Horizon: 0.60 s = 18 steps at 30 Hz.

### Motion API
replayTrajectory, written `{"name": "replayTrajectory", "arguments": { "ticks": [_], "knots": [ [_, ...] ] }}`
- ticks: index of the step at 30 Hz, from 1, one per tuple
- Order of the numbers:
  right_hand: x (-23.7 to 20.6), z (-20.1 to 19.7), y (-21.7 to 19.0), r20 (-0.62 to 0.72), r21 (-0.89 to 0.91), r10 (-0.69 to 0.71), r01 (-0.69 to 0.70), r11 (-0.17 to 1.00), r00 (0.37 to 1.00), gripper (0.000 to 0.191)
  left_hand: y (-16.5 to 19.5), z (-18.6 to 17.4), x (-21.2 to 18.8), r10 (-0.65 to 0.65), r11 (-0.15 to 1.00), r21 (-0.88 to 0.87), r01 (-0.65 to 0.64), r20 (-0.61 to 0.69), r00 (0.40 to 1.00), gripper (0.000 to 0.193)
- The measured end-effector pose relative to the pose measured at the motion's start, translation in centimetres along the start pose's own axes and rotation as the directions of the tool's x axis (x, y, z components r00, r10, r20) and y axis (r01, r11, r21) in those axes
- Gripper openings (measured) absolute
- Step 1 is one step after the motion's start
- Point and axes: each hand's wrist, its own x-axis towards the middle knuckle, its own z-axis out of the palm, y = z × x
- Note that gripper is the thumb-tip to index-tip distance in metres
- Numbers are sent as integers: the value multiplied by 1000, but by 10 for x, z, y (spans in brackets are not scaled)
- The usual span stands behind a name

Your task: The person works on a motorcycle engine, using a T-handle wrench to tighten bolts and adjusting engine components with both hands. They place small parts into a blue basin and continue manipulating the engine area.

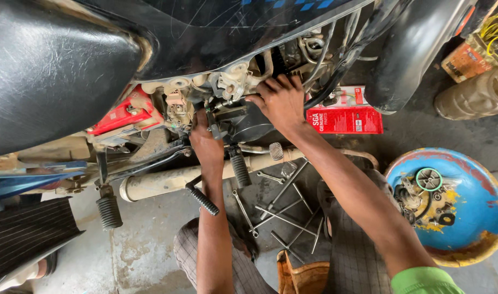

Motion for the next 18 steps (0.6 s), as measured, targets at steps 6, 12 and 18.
{"name": "replayTrajectory", "arguments": {
  "ticks": [6, 12, 18],
  "knots": [
    [-25, -20, 4, 36, 222, 426, -423, 879, 904, 30, 2, -2, 3, 55, 998, 24, -55, -15, 998, 29],
    [-41, 12, 30, 779, 564, 424, -812, -152, 462, 28, 1, -1, 2, 25, 1000, 5, -25, 5, 1000, 31],
    [-42, 48, 31, 736, 661, 524, -624, -417, 430, 24, -1, 0, 3, 109, 986, 131, -103, -40, 993, 28]
  ]
}}
